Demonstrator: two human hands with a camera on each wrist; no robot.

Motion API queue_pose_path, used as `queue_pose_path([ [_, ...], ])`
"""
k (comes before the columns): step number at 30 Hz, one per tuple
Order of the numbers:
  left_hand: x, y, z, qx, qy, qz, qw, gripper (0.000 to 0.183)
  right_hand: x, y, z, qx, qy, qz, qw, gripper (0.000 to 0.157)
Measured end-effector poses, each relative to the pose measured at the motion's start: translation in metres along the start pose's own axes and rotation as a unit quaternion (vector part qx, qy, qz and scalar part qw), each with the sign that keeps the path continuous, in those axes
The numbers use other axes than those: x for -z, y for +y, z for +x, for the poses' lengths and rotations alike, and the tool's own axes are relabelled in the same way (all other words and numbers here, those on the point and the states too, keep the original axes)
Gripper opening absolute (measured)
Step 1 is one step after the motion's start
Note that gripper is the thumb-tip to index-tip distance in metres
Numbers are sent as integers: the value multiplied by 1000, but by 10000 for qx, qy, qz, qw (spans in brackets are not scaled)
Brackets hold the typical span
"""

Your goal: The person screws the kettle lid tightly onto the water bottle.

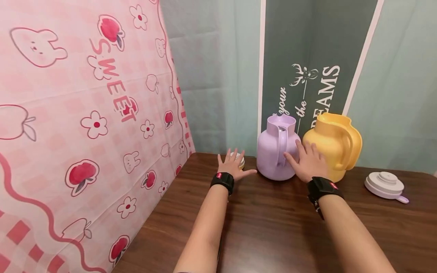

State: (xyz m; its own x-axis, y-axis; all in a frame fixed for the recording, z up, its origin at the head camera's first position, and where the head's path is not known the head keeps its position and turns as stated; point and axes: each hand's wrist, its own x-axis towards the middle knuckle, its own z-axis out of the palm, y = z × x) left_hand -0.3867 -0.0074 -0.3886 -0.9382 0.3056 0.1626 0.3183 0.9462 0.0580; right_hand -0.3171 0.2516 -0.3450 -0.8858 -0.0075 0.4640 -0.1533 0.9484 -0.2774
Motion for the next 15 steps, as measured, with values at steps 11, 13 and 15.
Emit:
queue_pose_path([
  [11,0,-6,-14,-679,305,-911,9931,85,-9,-40,17,-810,567,1031,9897,110],
  [13,1,-9,-20,-806,314,-1071,9905,83,-12,-43,17,-883,575,1091,9884,112],
  [15,3,-12,-26,-888,294,-1242,9878,81,-15,-44,18,-946,571,1128,9875,115],
])
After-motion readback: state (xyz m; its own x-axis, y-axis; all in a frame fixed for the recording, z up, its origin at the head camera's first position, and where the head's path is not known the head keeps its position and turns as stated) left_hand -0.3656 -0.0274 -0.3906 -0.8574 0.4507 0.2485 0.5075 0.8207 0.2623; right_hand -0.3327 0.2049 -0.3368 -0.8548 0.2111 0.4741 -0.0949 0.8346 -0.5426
